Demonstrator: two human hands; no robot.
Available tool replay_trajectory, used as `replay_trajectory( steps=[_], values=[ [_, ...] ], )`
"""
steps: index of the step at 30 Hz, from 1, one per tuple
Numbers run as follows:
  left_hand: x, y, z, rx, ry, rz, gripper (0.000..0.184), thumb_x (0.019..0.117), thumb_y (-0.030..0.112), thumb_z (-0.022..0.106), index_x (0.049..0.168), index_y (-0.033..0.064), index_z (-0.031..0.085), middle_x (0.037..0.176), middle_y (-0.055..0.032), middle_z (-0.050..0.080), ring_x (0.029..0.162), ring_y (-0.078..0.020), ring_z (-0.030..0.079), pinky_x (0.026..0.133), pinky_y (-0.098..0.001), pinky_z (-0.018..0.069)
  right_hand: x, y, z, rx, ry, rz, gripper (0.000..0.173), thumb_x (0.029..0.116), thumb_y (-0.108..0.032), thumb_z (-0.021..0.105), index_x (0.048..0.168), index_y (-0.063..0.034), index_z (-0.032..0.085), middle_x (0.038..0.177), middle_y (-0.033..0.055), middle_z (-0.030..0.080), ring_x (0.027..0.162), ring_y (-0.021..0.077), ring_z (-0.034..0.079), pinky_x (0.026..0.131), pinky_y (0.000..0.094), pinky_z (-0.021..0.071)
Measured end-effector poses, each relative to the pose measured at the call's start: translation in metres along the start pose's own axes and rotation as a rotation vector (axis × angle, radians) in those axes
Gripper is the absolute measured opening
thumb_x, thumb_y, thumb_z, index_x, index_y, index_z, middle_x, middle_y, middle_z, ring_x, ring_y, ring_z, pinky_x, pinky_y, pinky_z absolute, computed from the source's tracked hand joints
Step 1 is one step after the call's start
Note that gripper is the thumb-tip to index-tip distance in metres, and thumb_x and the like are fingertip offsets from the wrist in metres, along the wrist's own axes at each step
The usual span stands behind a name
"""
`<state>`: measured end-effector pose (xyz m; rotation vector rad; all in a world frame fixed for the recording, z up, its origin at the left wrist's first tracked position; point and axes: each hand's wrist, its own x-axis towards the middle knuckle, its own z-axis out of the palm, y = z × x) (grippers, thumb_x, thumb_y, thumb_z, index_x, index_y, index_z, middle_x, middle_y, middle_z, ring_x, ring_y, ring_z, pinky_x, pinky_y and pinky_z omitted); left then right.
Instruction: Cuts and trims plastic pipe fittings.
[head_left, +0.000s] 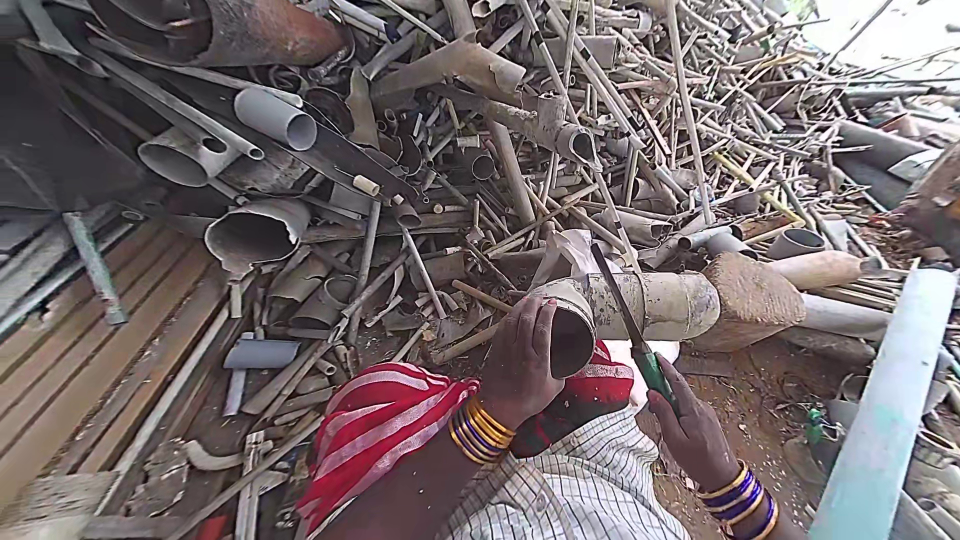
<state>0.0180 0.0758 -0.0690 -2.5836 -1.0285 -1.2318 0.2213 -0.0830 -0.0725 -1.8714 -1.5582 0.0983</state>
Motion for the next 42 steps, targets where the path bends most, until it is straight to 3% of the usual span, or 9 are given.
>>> replay_trajectory(
  steps=[3, 7, 12, 17, 22, 26, 31, 36, 42],
  values=[
    [0.006, -0.004, -0.003, -0.03, -0.064, -0.07, 0.119, 0.0409, 0.041, 0.093, 0.139, -0.0099, 0.05, 0.136, -0.0324, 0.058, 0.123, -0.0487, 0.06, 0.1, -0.0562, 0.0507, 0.0, -0.002, 0.001, 0.052, 0.18, -0.019, 0.061, 0.1046, -0.031, 0.042, 0.146, 0.0142, 0.043, 0.084, 0.0148, 0.07, 0.053, 0.0111, 0.058, 0.05, 0.0286, 0.0518],
    [0.013, -0.013, -0.007, -0.065, -0.16, -0.154, 0.126, 0.0418, 0.044, 0.095, 0.143, -0.012, 0.046, 0.141, -0.0344, 0.053, 0.129, -0.0497, 0.055, 0.106, -0.055, 0.0474, -0.005, 0.0, -0.009, -0.033, -0.211, 0.003, 0.056, 0.0997, -0.02, 0.049, 0.148, 0.0092, 0.047, 0.094, 0.0247, 0.074, 0.073, 0.0387, 0.073, 0.067, 0.0538, 0.0584],
    [0.012, -0.019, -0.008, -0.102, -0.194, -0.187, 0.128, 0.0449, 0.044, 0.095, 0.148, -0.0092, 0.042, 0.145, -0.0334, 0.049, 0.133, -0.0476, 0.052, 0.108, -0.0532, 0.0457, -0.003, -0.006, -0.008, 0.061, 0.13, -0.036, 0.06, 0.1044, -0.032, 0.042, 0.144, 0.012, 0.046, 0.081, 0.015, 0.069, 0.051, 0.0107, 0.057, 0.048, 0.0287, 0.0513],
    [0.0, -0.019, -0.004, -0.052, -0.036, -0.052, 0.12, 0.041, 0.043, 0.094, 0.139, -0.0103, 0.05, 0.137, -0.0331, 0.057, 0.125, -0.0472, 0.059, 0.103, -0.0528, 0.0506, -0.014, -0.007, -0.019, -0.104, -0.175, 0.005, 0.058, 0.0969, -0.024, 0.047, 0.146, 0.0075, 0.051, 0.089, 0.0238, 0.074, 0.068, 0.0394, 0.072, 0.061, 0.0559, 0.057],
    [-0.012, 0.0, 0.001, 0.049, 0.034, 0.017, 0.105, 0.0463, 0.037, 0.091, 0.136, -0.0039, 0.056, 0.132, -0.0277, 0.063, 0.122, -0.0444, 0.062, 0.101, -0.0508, 0.0522, -0.019, -0.006, -0.044, -0.089, 0.052, -0.06, 0.062, 0.1063, -0.038, 0.041, 0.147, 0.0078, 0.048, 0.08, 0.017, 0.071, 0.053, 0.0151, 0.061, 0.05, 0.0308, 0.0526],
    [-0.017, 0.012, 0.004, 0.095, 0.057, 0.097, 0.095, 0.0494, 0.029, 0.089, 0.136, 0.002, 0.058, 0.129, -0.023, 0.066, 0.12, -0.0421, 0.063, 0.1, -0.0503, 0.0516, -0.033, -0.001, -0.045, -0.138, -0.211, 0.013, 0.058, 0.0954, -0.022, 0.048, 0.148, 0.0031, 0.051, 0.074, 0.0186, 0.071, 0.051, 0.0305, 0.065, 0.049, 0.0487, 0.0535],
    [-0.016, 0.013, 0.003, 0.087, 0.042, 0.114, 0.096, 0.0474, 0.024, 0.089, 0.136, 0.0025, 0.058, 0.128, -0.0229, 0.066, 0.121, -0.043, 0.063, 0.1, -0.0522, 0.0511, -0.033, 0.002, -0.072, -0.006, -0.352, 0.103, 0.058, 0.0983, -0.027, 0.049, 0.15, -0.0012, 0.05, 0.087, 0.0169, 0.072, 0.057, 0.0189, 0.062, 0.055, 0.0371, 0.0529],
    [-0.015, 0.015, 0.002, 0.092, 0.038, 0.086, 0.101, 0.0454, 0.028, 0.09, 0.137, 0.0023, 0.058, 0.129, -0.0237, 0.066, 0.12, -0.0433, 0.063, 0.099, -0.0516, 0.0523, -0.036, 0.0, -0.066, -0.13, -0.011, -0.091, 0.059, 0.1063, -0.038, 0.041, 0.145, 0.0044, 0.052, 0.077, 0.017, 0.07, 0.054, 0.0164, 0.061, 0.051, 0.0315, 0.0525],
    [-0.015, 0.015, 0.001, 0.084, 0.022, 0.11, 0.1, 0.045, 0.022, 0.091, 0.138, 0.0033, 0.058, 0.13, -0.0217, 0.066, 0.122, -0.0427, 0.062, 0.1, -0.0534, 0.0514, -0.032, -0.004, -0.074, -0.165, -0.227, 0.031, 0.056, 0.0967, -0.025, 0.048, 0.147, 0.0009, 0.054, 0.08, 0.02, 0.073, 0.054, 0.0313, 0.065, 0.051, 0.0505, 0.0528]
  ],
)
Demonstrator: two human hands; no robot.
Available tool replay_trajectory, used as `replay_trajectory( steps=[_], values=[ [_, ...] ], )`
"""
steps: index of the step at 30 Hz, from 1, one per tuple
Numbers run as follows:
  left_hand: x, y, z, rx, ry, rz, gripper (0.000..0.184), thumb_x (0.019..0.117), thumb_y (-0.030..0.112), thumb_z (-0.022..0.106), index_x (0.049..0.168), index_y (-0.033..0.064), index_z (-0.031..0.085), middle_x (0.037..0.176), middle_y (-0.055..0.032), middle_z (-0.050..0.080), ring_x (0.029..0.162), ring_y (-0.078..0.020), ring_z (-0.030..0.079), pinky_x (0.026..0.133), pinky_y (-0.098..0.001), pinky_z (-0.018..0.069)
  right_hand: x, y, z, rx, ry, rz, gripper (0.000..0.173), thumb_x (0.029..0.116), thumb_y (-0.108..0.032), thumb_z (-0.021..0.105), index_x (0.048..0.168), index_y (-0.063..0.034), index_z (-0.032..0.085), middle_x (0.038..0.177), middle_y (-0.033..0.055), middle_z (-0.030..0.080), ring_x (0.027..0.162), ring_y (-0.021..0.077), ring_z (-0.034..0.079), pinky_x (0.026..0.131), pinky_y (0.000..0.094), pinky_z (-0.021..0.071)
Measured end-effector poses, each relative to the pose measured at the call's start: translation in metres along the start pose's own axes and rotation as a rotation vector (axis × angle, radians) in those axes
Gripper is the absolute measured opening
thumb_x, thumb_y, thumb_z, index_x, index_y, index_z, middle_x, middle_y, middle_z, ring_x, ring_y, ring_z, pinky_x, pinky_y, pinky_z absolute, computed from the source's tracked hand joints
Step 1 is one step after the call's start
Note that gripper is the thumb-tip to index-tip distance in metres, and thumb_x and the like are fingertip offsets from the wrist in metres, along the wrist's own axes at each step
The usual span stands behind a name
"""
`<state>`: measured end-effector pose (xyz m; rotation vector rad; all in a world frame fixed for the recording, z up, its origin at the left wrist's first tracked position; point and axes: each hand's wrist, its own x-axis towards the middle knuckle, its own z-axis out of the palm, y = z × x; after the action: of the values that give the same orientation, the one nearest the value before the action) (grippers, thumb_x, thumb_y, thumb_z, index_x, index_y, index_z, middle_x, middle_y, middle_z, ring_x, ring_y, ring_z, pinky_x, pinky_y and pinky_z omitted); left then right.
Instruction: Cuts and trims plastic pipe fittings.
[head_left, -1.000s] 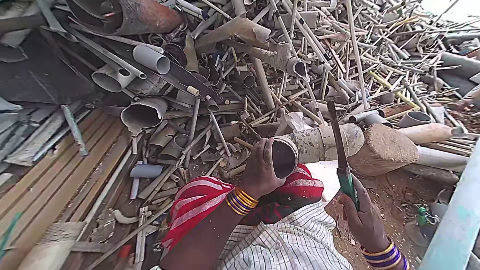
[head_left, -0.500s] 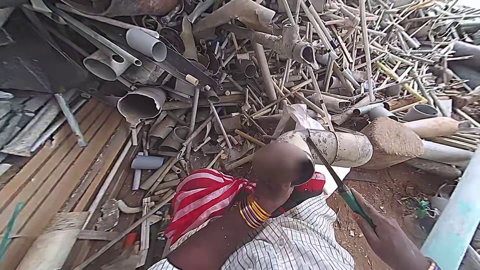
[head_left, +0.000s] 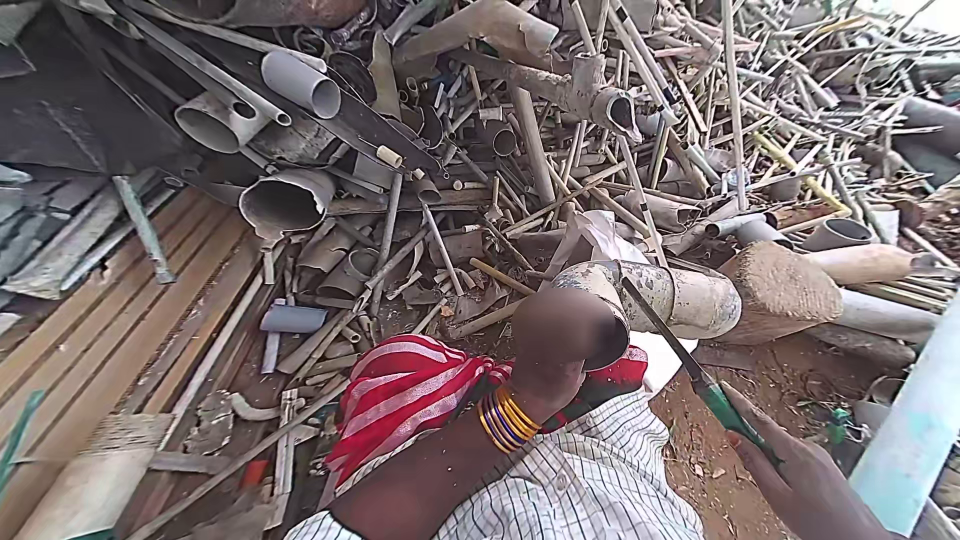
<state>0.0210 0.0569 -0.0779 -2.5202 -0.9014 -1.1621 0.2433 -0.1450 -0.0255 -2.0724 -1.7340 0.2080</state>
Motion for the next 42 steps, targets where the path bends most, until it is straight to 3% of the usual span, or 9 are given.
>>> replay_trajectory(
  steps=[4, 9, 13, 19, 23, 27, 36, 39, 42],
  values=[
    [0.001, 0.002, -0.001, 0.011, -0.001, 0.013, 0.102, 0.0434, 0.023, 0.092, 0.138, 0.0034, 0.058, 0.129, -0.0218, 0.067, 0.12, -0.0434, 0.063, 0.098, -0.0535, 0.0517, -0.002, 0.0, 0.001, 0.056, 0.225, -0.044, 0.06, 0.1062, -0.037, 0.042, 0.146, 0.0069, 0.05, 0.079, 0.0168, 0.07, 0.052, 0.0165, 0.061, 0.048, 0.0339, 0.0526],
    [0.002, 0.002, -0.002, 0.013, -0.007, 0.013, 0.095, 0.0509, 0.023, 0.09, 0.138, 0.0033, 0.058, 0.13, -0.022, 0.066, 0.12, -0.0436, 0.063, 0.099, -0.054, 0.0513, -0.004, -0.001, -0.007, 0.072, -0.053, 0.038, 0.056, 0.0973, -0.023, 0.049, 0.148, -0.0001, 0.053, 0.079, 0.0187, 0.072, 0.053, 0.0276, 0.063, 0.051, 0.0464, 0.0521],
    [0.002, 0.005, -0.002, 0.02, 0.0, 0.032, 0.089, 0.0569, 0.023, 0.088, 0.139, 0.0042, 0.057, 0.129, -0.0211, 0.066, 0.119, -0.0427, 0.063, 0.097, -0.0536, 0.0513, -0.006, 0.002, -0.006, 0.17, 0.217, -0.033, 0.065, 0.1082, -0.046, 0.041, 0.149, 0.0041, 0.047, 0.076, 0.0124, 0.067, 0.051, 0.0086, 0.056, 0.047, 0.0273, 0.0501],
    [0.005, 0.009, -0.005, 0.04, -0.021, 0.061, 0.097, 0.0484, 0.019, 0.09, 0.139, 0.0055, 0.057, 0.131, -0.0194, 0.066, 0.121, -0.041, 0.063, 0.095, -0.0548, 0.0513, -0.004, -0.002, -0.01, 0.072, -0.073, 0.067, 0.055, 0.097, -0.02, 0.051, 0.148, 0.0003, 0.052, 0.087, 0.0221, 0.074, 0.061, 0.0332, 0.067, 0.057, 0.0526, 0.054],
    [0.005, 0.011, -0.006, 0.043, -0.02, 0.066, 0.098, 0.0472, 0.015, 0.09, 0.139, 0.0057, 0.057, 0.131, -0.019, 0.066, 0.12, -0.0407, 0.063, 0.093, -0.0547, 0.0516, -0.006, -0.003, -0.004, 0.133, 0.179, 0.042, 0.055, 0.1041, -0.031, 0.048, 0.146, 0.0055, 0.052, 0.081, 0.0158, 0.07, 0.052, 0.0138, 0.059, 0.049, 0.0326, 0.052],
    [0.005, 0.011, -0.007, 0.036, -0.036, 0.077, 0.097, 0.0471, 0.014, 0.09, 0.139, 0.0057, 0.058, 0.131, -0.0197, 0.066, 0.121, -0.0419, 0.063, 0.092, -0.056, 0.0523, -0.007, -0.007, -0.009, 0.122, -0.102, 0.108, 0.055, 0.0966, -0.017, 0.052, 0.148, 0.0015, 0.051, 0.099, 0.024, 0.074, 0.068, 0.0313, 0.069, 0.063, 0.0493, 0.0556],
    [0.007, 0.006, -0.007, 0.016, -0.037, 0.08, 0.097, 0.0467, 0.013, 0.089, 0.138, 0.0057, 0.058, 0.13, -0.0193, 0.066, 0.122, -0.0426, 0.062, 0.093, -0.0558, 0.052, -0.011, 0.019, -0.049, 0.342, -0.484, 0.201, 0.057, 0.0973, -0.019, 0.055, 0.152, -0.0042, 0.047, 0.078, 0.008, 0.065, 0.052, 0.0111, 0.053, 0.05, 0.0311, 0.0485],
    [0.019, -0.008, -0.006, -0.084, -0.074, -0.055, 0.113, 0.0385, 0.03, 0.093, 0.14, -0.0028, 0.054, 0.134, -0.0282, 0.061, 0.122, -0.0477, 0.06, 0.094, -0.0566, 0.0525, -0.013, 0.023, -0.03, 0.303, -0.822, 0.205, 0.048, 0.1034, -0.018, 0.057, 0.15, -0.0082, 0.052, 0.093, 0.02, 0.071, 0.071, 0.0277, 0.064, 0.071, 0.0471, 0.052],
    [0.037, -0.028, -0.008, -0.244, -0.178, -0.305, 0.127, 0.0409, 0.039, 0.093, 0.148, -0.0078, 0.044, 0.143, -0.0345, 0.049, 0.131, -0.0491, 0.052, 0.105, -0.0544, 0.0476, -0.013, 0.021, -0.015, 0.32, -0.539, 0.15, 0.049, 0.1015, -0.017, 0.056, 0.149, -0.0067, 0.053, 0.103, 0.0232, 0.072, 0.075, 0.0317, 0.067, 0.072, 0.0513, 0.054]
  ],
)
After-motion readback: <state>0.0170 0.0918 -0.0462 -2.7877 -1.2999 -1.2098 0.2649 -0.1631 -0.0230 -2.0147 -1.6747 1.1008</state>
